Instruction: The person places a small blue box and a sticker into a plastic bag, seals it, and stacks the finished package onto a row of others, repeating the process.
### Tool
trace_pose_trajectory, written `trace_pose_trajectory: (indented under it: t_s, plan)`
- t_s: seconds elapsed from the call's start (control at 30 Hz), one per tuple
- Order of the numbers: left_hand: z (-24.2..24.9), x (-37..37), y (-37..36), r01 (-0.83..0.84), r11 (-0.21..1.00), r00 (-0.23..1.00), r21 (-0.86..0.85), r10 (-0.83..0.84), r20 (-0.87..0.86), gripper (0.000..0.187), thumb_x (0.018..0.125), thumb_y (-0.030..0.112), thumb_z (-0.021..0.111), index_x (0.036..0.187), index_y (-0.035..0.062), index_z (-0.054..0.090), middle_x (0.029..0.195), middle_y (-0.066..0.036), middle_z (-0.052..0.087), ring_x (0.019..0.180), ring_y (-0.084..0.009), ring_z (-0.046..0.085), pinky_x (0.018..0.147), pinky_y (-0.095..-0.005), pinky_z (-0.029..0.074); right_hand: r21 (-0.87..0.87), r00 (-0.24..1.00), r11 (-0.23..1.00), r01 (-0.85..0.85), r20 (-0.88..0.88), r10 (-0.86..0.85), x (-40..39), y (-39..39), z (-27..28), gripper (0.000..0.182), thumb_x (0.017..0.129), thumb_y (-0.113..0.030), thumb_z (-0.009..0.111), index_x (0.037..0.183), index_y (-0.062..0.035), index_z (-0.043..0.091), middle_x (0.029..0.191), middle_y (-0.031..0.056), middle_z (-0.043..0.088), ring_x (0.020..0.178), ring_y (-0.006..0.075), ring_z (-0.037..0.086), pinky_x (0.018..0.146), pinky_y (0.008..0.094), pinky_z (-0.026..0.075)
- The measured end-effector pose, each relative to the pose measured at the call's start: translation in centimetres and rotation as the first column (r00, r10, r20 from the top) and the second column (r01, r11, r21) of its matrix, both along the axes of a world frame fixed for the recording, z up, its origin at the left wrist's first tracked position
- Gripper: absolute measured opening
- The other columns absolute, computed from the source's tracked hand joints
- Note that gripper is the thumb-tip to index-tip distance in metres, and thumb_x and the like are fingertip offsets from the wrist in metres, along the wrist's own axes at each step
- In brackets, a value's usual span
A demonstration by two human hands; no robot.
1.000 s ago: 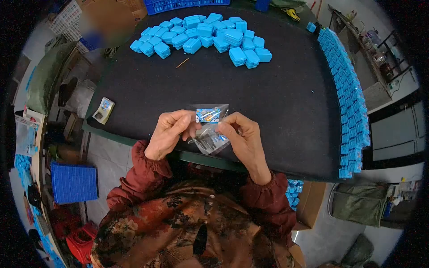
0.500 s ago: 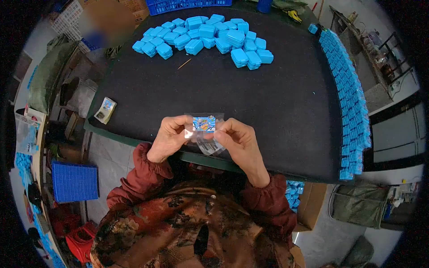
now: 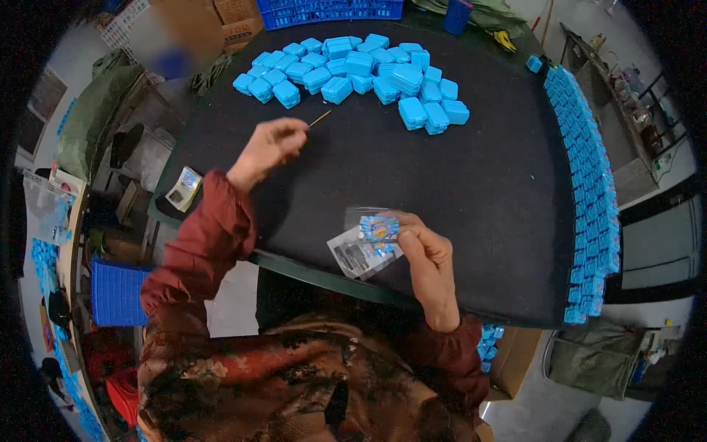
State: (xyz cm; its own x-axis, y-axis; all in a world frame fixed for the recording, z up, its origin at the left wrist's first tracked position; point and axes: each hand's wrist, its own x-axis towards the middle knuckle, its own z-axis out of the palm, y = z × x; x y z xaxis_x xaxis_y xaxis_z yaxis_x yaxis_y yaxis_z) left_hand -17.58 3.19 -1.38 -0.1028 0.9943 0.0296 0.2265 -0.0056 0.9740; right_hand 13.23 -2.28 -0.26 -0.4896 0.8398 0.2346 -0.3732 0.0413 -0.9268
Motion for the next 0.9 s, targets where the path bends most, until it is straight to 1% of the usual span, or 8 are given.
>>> trace_pose_trajectory:
  t_s: [0.1, 0.2, 0.33, 0.53, 0.6, 0.67, 0.8, 0.9]
  plan:
    - [-2.8, -4.9, 7.5, -0.421, 0.875, 0.642, 0.239, 0.474, -0.603, 0.050, 0.077, 0.035, 0.067, 0.106, -0.0038, 0.056, 0.084, -0.015, 0.062, 0.078, -0.0291, 0.063, 0.063, -0.0397, 0.051, -0.073, 0.994, 0.991, 0.109, 0.001, -0.110, 0.7, 0.6, -1.2, 0.024, 0.093, -0.017, 0.049, 0.093, 0.0003, 0.066, 0.109, 0.0097, 0.060, 0.093, 0.0122, 0.056, 0.080, 0.0267, 0.044]
    - [-2.7, -2.5, 10.0, -0.606, 0.737, 0.324, 0.300, 0.573, -0.753, 0.062, 0.073, 0.046, 0.066, 0.108, -0.0021, 0.050, 0.092, -0.025, 0.058, 0.085, -0.0412, 0.061, 0.071, -0.0461, 0.051, -0.118, 0.984, 0.977, 0.180, 0.012, -0.180, 1.1, 1.1, -2.2, 0.024, 0.093, -0.019, 0.050, 0.095, -0.0016, 0.066, 0.111, 0.0093, 0.059, 0.093, 0.0124, 0.056, 0.076, 0.0261, 0.044]
    - [-4.2, -3.4, 12.4, -0.612, 0.729, 0.295, 0.307, 0.571, -0.766, 0.063, 0.070, 0.047, 0.068, 0.106, 0.0007, 0.047, 0.095, -0.028, 0.056, 0.081, -0.0425, 0.061, 0.069, -0.0463, 0.051, -0.205, 0.970, 0.948, 0.243, 0.019, -0.244, 1.7, 0.9, -1.1, 0.022, 0.095, -0.018, 0.046, 0.095, -0.0021, 0.061, 0.102, 0.0103, 0.063, 0.095, 0.0193, 0.060, 0.077, 0.0293, 0.044]
    - [-3.5, -5.3, 11.7, -0.484, 0.837, 0.394, 0.255, 0.469, -0.791, 0.053, 0.074, 0.032, 0.065, 0.111, 0.0008, 0.044, 0.092, -0.026, 0.058, 0.079, -0.0378, 0.062, 0.066, -0.0464, 0.050, -0.273, 0.962, 0.924, 0.266, 0.015, -0.273, 2.1, 1.3, -1.7, 0.023, 0.095, -0.017, 0.044, 0.095, -0.0016, 0.060, 0.095, 0.0129, 0.065, 0.093, 0.0206, 0.062, 0.074, 0.0290, 0.045]
    - [-1.4, -4.1, 9.3, -0.275, 0.946, 0.804, 0.171, 0.324, -0.500, 0.055, 0.075, 0.020, 0.067, 0.119, 0.0012, 0.039, 0.094, -0.022, 0.058, 0.075, -0.0301, 0.063, 0.064, -0.0396, 0.050, -0.281, 0.970, 0.932, 0.230, -0.008, -0.242, 1.9, 1.4, -1.9, 0.023, 0.095, -0.017, 0.044, 0.094, -0.0016, 0.061, 0.095, 0.0132, 0.065, 0.093, 0.0209, 0.062, 0.074, 0.0289, 0.045]
    - [3.4, 0.0, 4.1, -0.016, 0.999, 0.988, 0.052, 0.024, -0.152, 0.056, 0.078, 0.009, 0.065, 0.124, 0.0026, 0.035, 0.098, -0.016, 0.057, 0.076, -0.0212, 0.060, 0.063, -0.0326, 0.049, -0.301, 0.973, 0.935, 0.190, -0.068, -0.220, 1.3, 1.6, -1.9, 0.022, 0.095, -0.016, 0.044, 0.094, -0.0018, 0.061, 0.095, 0.0134, 0.066, 0.093, 0.0212, 0.062, 0.074, 0.0289, 0.046]
    - [5.9, 4.7, -4.0, 0.349, 0.908, 0.929, 0.229, -0.368, 0.044, 0.053, 0.079, 0.001, 0.062, 0.126, 0.0050, 0.036, 0.110, -0.008, 0.051, 0.100, -0.0153, 0.052, 0.083, -0.0305, 0.046, -0.271, 0.981, 0.954, 0.127, -0.108, -0.162, 0.4, 1.6, -2.0, 0.022, 0.095, -0.016, 0.045, 0.093, -0.0015, 0.061, 0.098, 0.0133, 0.065, 0.094, 0.0211, 0.062, 0.074, 0.0295, 0.046]
    - [4.7, 6.2, -6.7, 0.356, 0.883, 0.914, 0.306, -0.397, 0.082, 0.053, 0.081, 0.001, 0.063, 0.127, 0.0045, 0.038, 0.114, -0.006, 0.049, 0.104, -0.0130, 0.049, 0.088, -0.0288, 0.043, -0.246, 0.967, 0.969, 0.034, -0.238, -0.094, -0.5, 1.2, -1.8, 0.023, 0.094, -0.019, 0.050, 0.093, -0.0016, 0.064, 0.107, 0.0112, 0.061, 0.089, 0.0154, 0.061, 0.071, 0.0267, 0.046]
